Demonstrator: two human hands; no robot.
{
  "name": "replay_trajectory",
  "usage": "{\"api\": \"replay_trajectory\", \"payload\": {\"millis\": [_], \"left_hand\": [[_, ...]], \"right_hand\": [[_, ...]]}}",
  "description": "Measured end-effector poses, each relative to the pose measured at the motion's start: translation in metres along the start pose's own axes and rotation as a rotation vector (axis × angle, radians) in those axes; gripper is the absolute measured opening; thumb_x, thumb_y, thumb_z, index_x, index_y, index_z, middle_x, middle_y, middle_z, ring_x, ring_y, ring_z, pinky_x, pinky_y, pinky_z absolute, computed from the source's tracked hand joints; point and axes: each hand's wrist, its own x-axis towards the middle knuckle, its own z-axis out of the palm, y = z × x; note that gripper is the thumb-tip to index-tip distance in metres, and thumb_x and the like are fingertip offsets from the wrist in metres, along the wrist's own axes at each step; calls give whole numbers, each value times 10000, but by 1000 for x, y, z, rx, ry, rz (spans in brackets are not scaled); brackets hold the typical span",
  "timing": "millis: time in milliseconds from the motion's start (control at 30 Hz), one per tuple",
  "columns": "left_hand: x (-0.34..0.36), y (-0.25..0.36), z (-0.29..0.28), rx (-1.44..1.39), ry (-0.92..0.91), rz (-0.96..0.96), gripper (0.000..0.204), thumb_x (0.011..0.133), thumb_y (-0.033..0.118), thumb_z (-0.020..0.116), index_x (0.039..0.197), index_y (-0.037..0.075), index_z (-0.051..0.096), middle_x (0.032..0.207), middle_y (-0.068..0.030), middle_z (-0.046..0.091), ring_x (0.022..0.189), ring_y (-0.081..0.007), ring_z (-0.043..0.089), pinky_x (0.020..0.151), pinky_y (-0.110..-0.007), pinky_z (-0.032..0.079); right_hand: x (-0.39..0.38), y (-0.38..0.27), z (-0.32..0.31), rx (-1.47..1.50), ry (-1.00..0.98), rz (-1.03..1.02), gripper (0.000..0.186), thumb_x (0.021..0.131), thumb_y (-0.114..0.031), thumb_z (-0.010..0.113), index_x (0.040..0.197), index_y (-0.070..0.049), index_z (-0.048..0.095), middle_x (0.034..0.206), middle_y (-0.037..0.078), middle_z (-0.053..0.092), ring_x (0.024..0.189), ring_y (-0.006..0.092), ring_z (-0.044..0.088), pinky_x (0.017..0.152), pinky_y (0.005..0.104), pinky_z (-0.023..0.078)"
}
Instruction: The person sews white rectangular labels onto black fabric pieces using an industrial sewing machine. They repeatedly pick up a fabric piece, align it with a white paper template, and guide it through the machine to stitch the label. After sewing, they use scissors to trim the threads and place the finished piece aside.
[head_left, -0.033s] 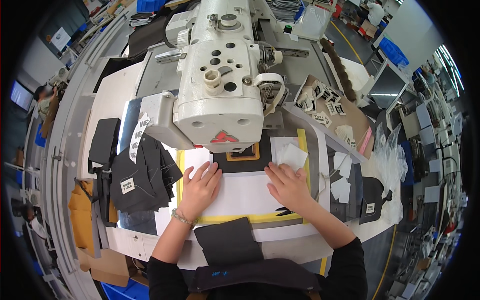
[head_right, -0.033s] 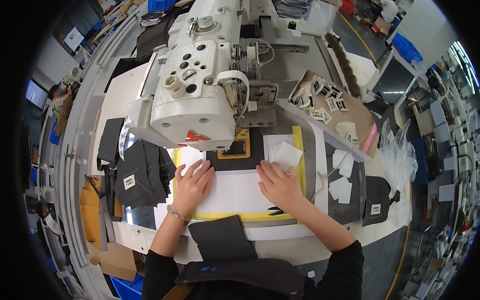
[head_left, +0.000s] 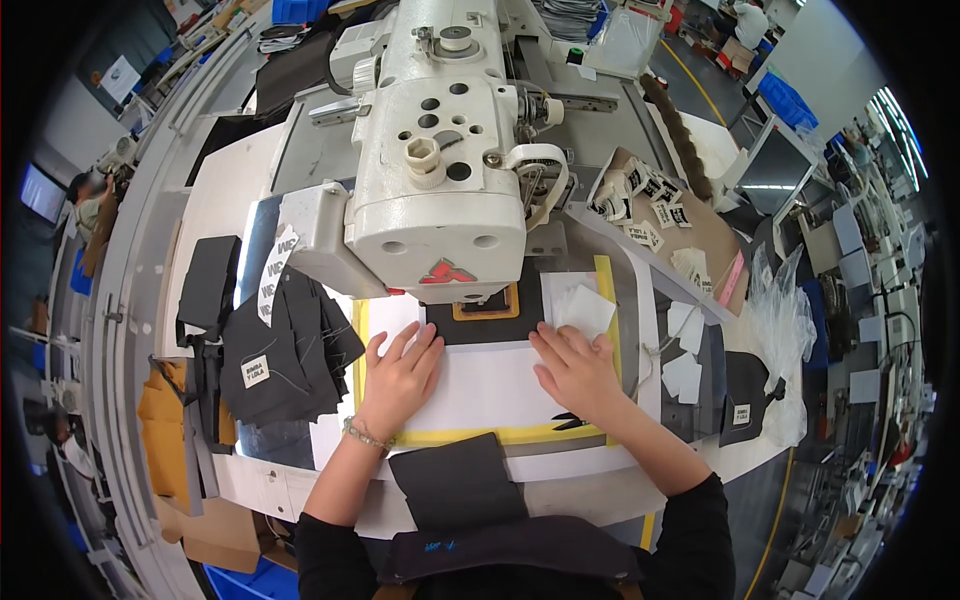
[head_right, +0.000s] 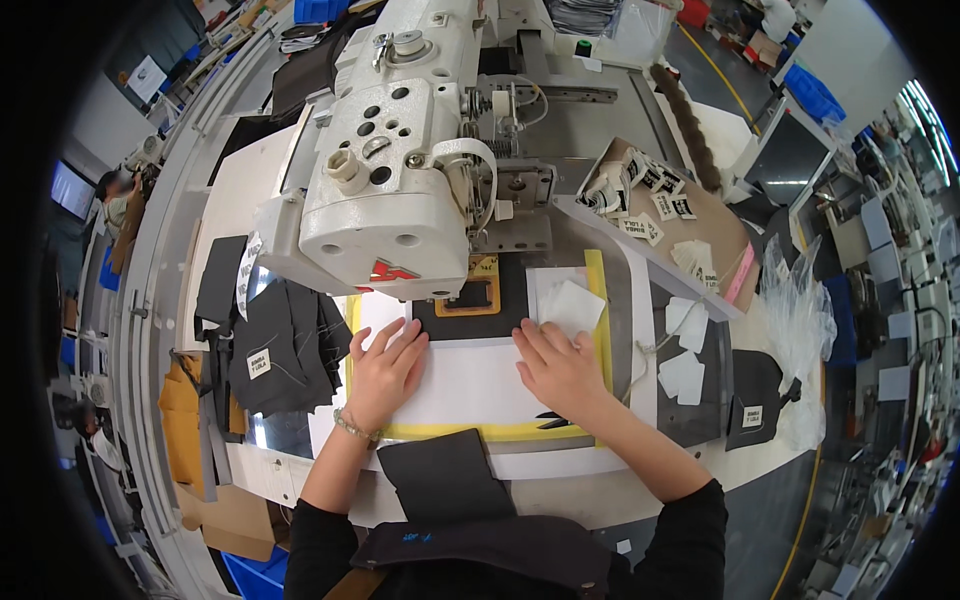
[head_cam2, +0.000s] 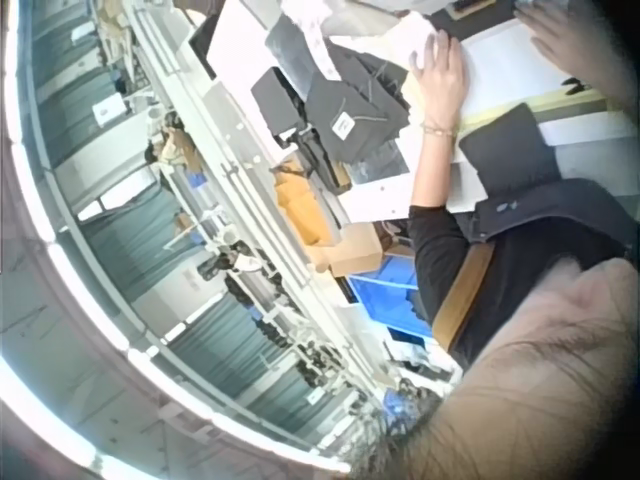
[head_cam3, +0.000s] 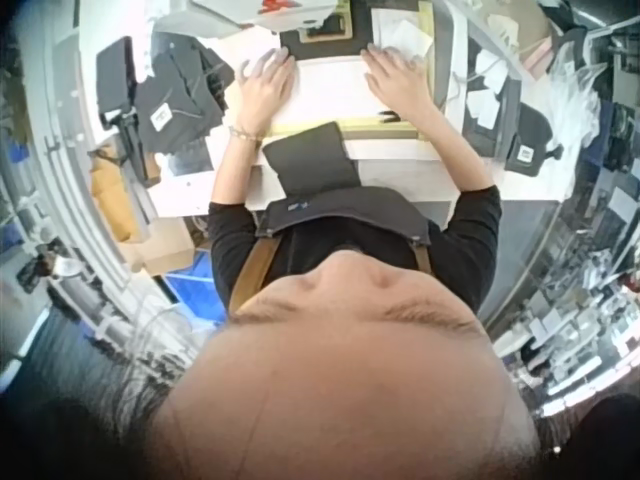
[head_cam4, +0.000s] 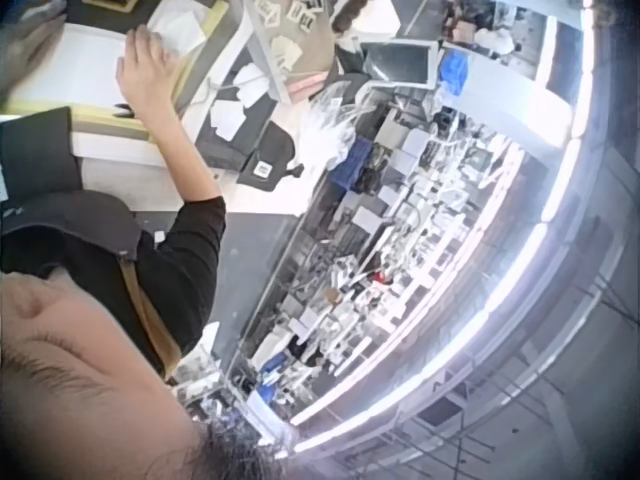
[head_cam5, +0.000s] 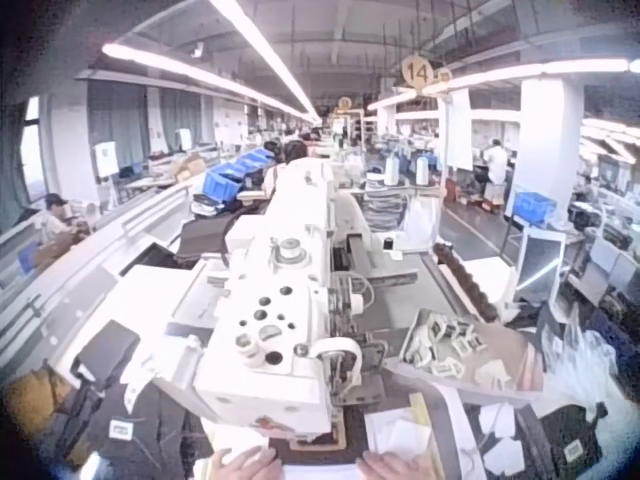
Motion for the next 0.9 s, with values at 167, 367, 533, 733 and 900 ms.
{"api": "replay_trajectory", "payload": {"millis": [167, 367, 533, 733, 900], "left_hand": [[-2, 0, 0, 23, -5, 11, 265, 806, 131, 683, 1071, 132, 688, 1181, -2, 672, 1106, -172, 604, 1014, -443, 308], [0, 1, -3, 69, -25, 48, 265, 812, 139, 675, 1076, 116, 687, 1183, 0, 673, 1070, -158, 616, 1003, -426, 317], [-4, -1, -2, 85, -61, 59, 326, 808, 152, 658, 1131, 104, 667, 1230, -19, 645, 1112, -173, 595, 1000, -432, 344], [-3, 0, -3, 70, -65, 46, 332, 802, 147, 653, 1131, 102, 667, 1236, -19, 640, 1113, -170, 593, 1013, -432, 330], [0, 3, -1, 25, -45, -8, 304, 785, 101, 656, 1087, 119, 677, 1201, 0, 662, 1094, -157, 608, 1022, -442, 311]], "right_hand": [[-1, -1, 0, -3, 11, -2, 448, 771, -300, 708, 1175, -117, 638, 1248, -13, 594, 1070, 117, 523, 825, 381, 317], [-3, -4, 2, -39, 23, 7, 445, 772, -300, 702, 1174, -121, 639, 1251, -13, 594, 1076, 110, 515, 849, 373, 280], [-4, -6, 3, -48, 25, 16, 448, 775, -301, 698, 1179, -119, 639, 1256, -11, 595, 1073, 107, 515, 844, 367, 277], [-6, -7, 4, -64, 26, 18, 469, 779, -311, 695, 1202, -117, 633, 1289, -3, 586, 1091, 113, 512, 849, 367, 279], [-16, -7, -7, 20, 10, 38, 506, 791, -314, 690, 1246, -113, 603, 1347, 7, 557, 1114, 129, 515, 867, 382, 281]]}}
